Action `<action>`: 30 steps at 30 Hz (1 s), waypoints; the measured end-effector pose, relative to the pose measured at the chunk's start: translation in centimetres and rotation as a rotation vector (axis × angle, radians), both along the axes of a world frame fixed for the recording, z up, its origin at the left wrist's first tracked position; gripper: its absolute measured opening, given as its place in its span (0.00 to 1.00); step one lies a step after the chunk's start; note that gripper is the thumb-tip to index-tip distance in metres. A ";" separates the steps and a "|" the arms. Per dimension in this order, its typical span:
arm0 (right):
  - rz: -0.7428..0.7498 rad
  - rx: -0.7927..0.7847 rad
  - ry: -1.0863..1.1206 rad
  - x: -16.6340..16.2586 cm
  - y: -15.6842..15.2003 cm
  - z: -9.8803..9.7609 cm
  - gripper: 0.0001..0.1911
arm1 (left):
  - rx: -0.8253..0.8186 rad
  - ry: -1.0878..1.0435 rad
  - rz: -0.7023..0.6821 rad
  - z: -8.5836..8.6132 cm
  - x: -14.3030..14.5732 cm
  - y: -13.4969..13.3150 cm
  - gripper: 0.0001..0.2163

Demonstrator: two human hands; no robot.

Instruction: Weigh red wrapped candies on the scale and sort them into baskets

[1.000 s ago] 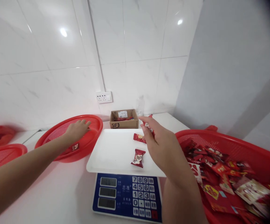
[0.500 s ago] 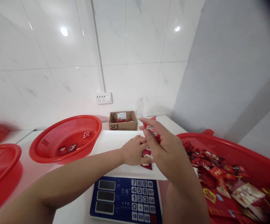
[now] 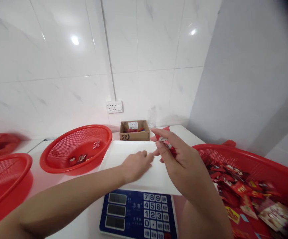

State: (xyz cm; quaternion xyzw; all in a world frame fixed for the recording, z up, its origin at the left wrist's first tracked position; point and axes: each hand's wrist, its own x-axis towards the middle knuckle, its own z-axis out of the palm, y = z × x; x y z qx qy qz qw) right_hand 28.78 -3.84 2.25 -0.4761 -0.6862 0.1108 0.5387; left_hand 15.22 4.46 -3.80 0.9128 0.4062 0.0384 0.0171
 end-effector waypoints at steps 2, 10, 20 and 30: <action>0.012 0.002 0.005 0.1 0.0 -0.1 0.18 | 0.129 -0.010 0.110 1.2 -2.6 1.0 0.10; 0.082 -0.067 0.027 -0.6 0.6 -0.2 0.20 | 0.162 -0.053 0.684 3.7 -15.5 4.3 0.15; 0.376 -0.375 0.117 -2.6 0.5 -0.3 0.36 | -0.172 -1.027 0.119 4.0 -7.8 -3.0 0.15; 0.357 -0.448 0.162 -3.2 0.7 -0.3 0.12 | -0.551 -1.587 -0.123 4.0 -5.1 -5.6 0.07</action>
